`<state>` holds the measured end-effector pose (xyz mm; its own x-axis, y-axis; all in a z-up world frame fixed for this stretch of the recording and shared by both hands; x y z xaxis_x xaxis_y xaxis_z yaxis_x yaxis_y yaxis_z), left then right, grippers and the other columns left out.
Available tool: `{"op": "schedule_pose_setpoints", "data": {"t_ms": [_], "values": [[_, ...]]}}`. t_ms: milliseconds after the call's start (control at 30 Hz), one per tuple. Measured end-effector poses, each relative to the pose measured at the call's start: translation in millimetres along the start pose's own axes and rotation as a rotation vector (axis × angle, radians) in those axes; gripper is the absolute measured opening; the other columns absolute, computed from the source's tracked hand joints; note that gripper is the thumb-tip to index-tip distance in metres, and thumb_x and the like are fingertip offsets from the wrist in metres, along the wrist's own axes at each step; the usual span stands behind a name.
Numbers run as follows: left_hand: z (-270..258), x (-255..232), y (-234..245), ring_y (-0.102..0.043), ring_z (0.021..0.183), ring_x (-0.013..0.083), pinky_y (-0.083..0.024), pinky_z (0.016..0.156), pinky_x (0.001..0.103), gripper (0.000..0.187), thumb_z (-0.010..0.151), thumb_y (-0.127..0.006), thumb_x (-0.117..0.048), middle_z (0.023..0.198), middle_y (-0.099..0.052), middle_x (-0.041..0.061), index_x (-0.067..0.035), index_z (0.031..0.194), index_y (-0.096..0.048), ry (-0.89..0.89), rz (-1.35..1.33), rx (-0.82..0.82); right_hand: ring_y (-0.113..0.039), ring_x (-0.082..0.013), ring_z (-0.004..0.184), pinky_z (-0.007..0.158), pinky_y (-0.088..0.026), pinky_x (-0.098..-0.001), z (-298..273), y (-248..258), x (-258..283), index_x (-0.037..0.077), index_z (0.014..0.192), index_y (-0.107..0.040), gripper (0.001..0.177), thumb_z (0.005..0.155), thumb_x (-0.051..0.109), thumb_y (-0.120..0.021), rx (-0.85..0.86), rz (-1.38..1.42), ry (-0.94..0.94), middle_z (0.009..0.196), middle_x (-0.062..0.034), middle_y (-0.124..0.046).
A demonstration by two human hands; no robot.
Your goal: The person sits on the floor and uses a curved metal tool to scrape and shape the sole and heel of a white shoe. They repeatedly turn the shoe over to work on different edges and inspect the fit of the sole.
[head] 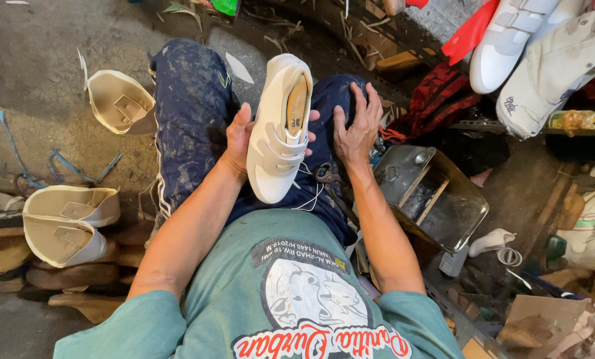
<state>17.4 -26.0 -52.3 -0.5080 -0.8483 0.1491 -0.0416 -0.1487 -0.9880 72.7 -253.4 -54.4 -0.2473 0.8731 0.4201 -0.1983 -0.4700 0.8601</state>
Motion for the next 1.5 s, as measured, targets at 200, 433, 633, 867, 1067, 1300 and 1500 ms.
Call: {"op": "schedule_pose_setpoints", "data": {"t_ms": [200,433,633,867,1067,1300,1500], "values": [[6,-1,-10,-0.043,0.133,0.0615,-0.029,0.106,0.084,0.106,0.082,-0.061,-0.063,0.158,-0.034,0.035,0.006,0.156,-0.032,-0.027,-0.112,-0.165,-0.046,-0.0414,0.137,0.116,-0.035,-0.0538,0,-1,-2,0.021,0.145,-0.057,0.049,0.1,0.036,-0.067,0.002,-0.014,0.003,0.148,-0.017,-0.046],[12,-13,-3,-0.04,0.139,0.0575,-0.029,0.109,0.081,0.107,0.08,-0.055,-0.069,0.16,-0.035,0.031,0.005,0.155,-0.037,-0.09,-0.119,-0.298,-0.044,-0.0422,0.139,0.115,-0.037,-0.0575,1,-1,0,0.022,0.147,-0.056,0.05,0.1,0.032,-0.068,0.012,-0.015,-0.009,0.15,-0.0159,-0.044],[11,-15,0,-0.043,0.141,0.0537,-0.032,0.11,0.078,0.105,0.078,-0.058,-0.071,0.158,-0.042,0.027,0.001,0.153,-0.043,-0.096,-0.171,-0.342,-0.041,-0.0414,0.142,0.115,-0.036,-0.0591,0,0,2,0.024,0.149,-0.054,0.049,0.102,0.029,-0.067,0.016,0.007,-0.032,0.153,-0.0139,-0.042],[10,-15,-3,-0.044,0.141,0.0526,-0.034,0.11,0.078,0.105,0.077,-0.059,-0.071,0.158,-0.042,0.026,0.0,0.153,-0.044,-0.091,-0.162,-0.341,-0.042,-0.0419,0.14,0.116,-0.035,-0.0586,1,0,2,0.023,0.148,-0.055,0.049,0.101,0.031,-0.068,0.008,0.003,-0.023,0.152,-0.0137,-0.042],[10,-12,-13,-0.041,0.141,0.054,-0.033,0.109,0.077,0.108,0.076,-0.059,-0.07,0.161,-0.036,0.027,0.002,0.155,-0.039,-0.064,-0.138,-0.343,-0.043,-0.0422,0.14,0.117,-0.035,-0.0579,1,0,-1,0.022,0.147,-0.056,0.049,0.101,0.032,-0.069,0.01,-0.005,-0.011,0.151,-0.015,-0.043],[11,-11,-13,-0.044,0.138,0.054,-0.035,0.106,0.078,0.112,0.074,-0.06,-0.071,0.16,-0.037,0.029,0.003,0.155,-0.037,-0.057,-0.107,-0.331,-0.044,-0.0423,0.139,0.116,-0.035,-0.0582,1,1,1,0.022,0.147,-0.056,0.048,0.101,0.032,-0.068,0.009,-0.001,-0.008,0.15,-0.0155,-0.044],[9,-14,-19,-0.063,0.119,0.0427,-0.051,0.099,0.066,0.1,0.084,-0.051,-0.069,0.149,-0.051,0.028,0.001,0.155,-0.041,-0.109,-0.062,-0.31,-0.046,-0.0409,0.138,0.118,-0.037,-0.0537,7,13,24,0.01,0.143,-0.056,0.046,0.099,0.021,-0.065,0.024,-0.03,-0.008,0.15,-0.0203,-0.046]]}}
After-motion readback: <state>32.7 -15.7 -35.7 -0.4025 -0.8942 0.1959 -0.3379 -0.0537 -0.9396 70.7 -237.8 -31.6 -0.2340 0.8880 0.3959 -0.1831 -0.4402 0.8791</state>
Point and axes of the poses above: each hand's wrist, its own z-axis towards the middle knuckle, its own y-axis out of the back of the hand, x = y × z, the point moved 3 cm from there along z, towards the middle knuckle
